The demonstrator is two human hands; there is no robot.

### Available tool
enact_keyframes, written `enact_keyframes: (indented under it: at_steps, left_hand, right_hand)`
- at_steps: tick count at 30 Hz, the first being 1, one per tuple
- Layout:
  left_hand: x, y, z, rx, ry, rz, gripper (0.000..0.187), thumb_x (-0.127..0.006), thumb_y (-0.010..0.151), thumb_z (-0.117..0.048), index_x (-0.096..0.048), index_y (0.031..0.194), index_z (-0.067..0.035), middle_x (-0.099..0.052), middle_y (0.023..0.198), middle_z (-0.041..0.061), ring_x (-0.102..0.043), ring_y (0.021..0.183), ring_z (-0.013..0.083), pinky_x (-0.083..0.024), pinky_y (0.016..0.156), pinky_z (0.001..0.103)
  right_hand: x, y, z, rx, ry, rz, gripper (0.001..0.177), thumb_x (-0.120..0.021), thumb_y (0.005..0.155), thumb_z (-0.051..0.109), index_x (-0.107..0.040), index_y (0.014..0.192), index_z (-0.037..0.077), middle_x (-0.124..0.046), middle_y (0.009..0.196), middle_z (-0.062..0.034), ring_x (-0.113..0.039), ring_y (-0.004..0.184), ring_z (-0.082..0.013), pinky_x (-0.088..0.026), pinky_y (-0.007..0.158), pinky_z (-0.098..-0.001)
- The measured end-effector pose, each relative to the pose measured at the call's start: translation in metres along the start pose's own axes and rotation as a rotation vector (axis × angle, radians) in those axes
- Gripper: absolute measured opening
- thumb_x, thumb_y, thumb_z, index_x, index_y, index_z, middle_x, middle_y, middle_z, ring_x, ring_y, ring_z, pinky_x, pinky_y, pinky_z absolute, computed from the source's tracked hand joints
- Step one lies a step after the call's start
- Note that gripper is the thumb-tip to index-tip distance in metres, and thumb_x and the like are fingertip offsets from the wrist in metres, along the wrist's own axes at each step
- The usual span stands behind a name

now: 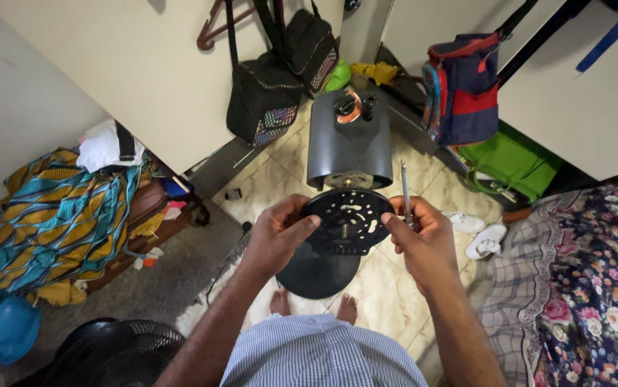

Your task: The person disassembles and reassembles a standing electric fan using a screwdriver. They remove the front grille, unscrew the motor housing, detach the rear assembly, and then reattach the components in reverse order.

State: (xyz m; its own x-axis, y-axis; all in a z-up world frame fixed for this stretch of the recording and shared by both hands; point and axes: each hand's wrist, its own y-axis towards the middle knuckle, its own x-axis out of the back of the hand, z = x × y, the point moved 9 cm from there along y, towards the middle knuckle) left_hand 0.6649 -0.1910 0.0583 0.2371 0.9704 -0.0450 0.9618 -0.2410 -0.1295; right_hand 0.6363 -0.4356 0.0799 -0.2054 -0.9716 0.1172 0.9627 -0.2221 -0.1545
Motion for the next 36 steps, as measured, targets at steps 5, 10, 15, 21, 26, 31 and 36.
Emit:
enact_keyframes:
  at_steps: [5, 10, 15, 21, 26, 31, 36]
  left_hand:
    - [0.007, 0.0, 0.001, 0.062, 0.081, -0.05, 0.024, -0.07, 0.093, -0.014, -0.071, 0.113, -0.001, -0.066, 0.079, 0.001, -0.058, 0.07, 0.0082, -0.046, 0.064, 0.026]
    - [0.007, 0.006, -0.005, 0.05, 0.044, -0.049, 0.025, -0.07, 0.092, -0.013, -0.071, 0.113, -0.001, -0.069, 0.082, 0.0, -0.06, 0.072, 0.0075, -0.048, 0.065, 0.026]
    - [0.006, 0.011, -0.017, 0.002, 0.071, -0.053, 0.026, -0.072, 0.09, -0.012, -0.072, 0.113, 0.0, -0.068, 0.082, 0.003, -0.06, 0.072, 0.0083, -0.048, 0.062, 0.026]
    - [-0.001, 0.021, -0.039, -0.072, 0.173, -0.027, 0.026, -0.073, 0.089, -0.011, -0.072, 0.113, 0.0, -0.072, 0.085, 0.002, -0.066, 0.076, 0.009, -0.053, 0.067, 0.026]
    - [-0.007, 0.026, -0.053, -0.074, 0.203, 0.012, 0.031, -0.073, 0.087, -0.009, -0.073, 0.116, -0.001, -0.073, 0.096, 0.005, -0.07, 0.079, 0.0117, -0.059, 0.071, 0.029]
    - [-0.013, 0.022, -0.083, -0.259, 0.352, 0.036, 0.029, -0.075, 0.086, -0.008, -0.075, 0.114, -0.001, -0.073, 0.107, 0.009, -0.072, 0.096, 0.0196, -0.06, 0.083, 0.033]
    - [-0.021, 0.023, -0.09, -0.199, 0.469, 0.053, 0.027, -0.075, 0.086, -0.011, -0.076, 0.112, -0.006, -0.073, 0.104, 0.007, -0.07, 0.098, 0.0202, -0.06, 0.078, 0.034]
  right_hand:
    - [-0.004, 0.004, 0.001, 0.006, 0.042, -0.008, 0.023, -0.075, 0.087, 0.011, -0.071, 0.107, 0.002, -0.061, 0.07, 0.001, -0.05, 0.056, -0.0057, -0.04, 0.049, -0.0228]
    - [-0.005, 0.01, -0.008, -0.047, 0.06, -0.035, 0.023, -0.074, 0.085, 0.01, -0.072, 0.107, 0.003, -0.063, 0.071, 0.0002, -0.052, 0.057, -0.0061, -0.041, 0.05, -0.0231]
    - [-0.004, 0.012, -0.012, -0.061, 0.103, -0.041, 0.021, -0.073, 0.084, 0.008, -0.072, 0.104, 0.003, -0.065, 0.074, -0.0022, -0.052, 0.059, -0.0069, -0.04, 0.05, -0.0234]
    - [0.001, 0.016, -0.019, -0.089, 0.116, -0.065, 0.018, -0.071, 0.085, 0.008, -0.071, 0.102, 0.004, -0.066, 0.075, -0.004, -0.054, 0.059, -0.0082, -0.042, 0.051, -0.0241]
    - [0.004, 0.017, -0.032, -0.107, 0.148, -0.078, 0.016, -0.07, 0.086, 0.006, -0.069, 0.101, 0.003, -0.067, 0.075, -0.0053, -0.053, 0.058, -0.0093, -0.042, 0.051, -0.0244]
    - [0.002, 0.019, -0.046, -0.141, 0.231, -0.075, 0.013, -0.068, 0.089, 0.005, -0.068, 0.101, 0.002, -0.069, 0.078, -0.0062, -0.057, 0.063, -0.0106, -0.042, 0.052, -0.025]
    - [-0.007, 0.02, -0.052, -0.173, 0.32, -0.067, 0.017, -0.065, 0.088, 0.004, -0.069, 0.104, 0.003, -0.072, 0.087, -0.0043, -0.064, 0.072, -0.0109, -0.045, 0.054, -0.0254]
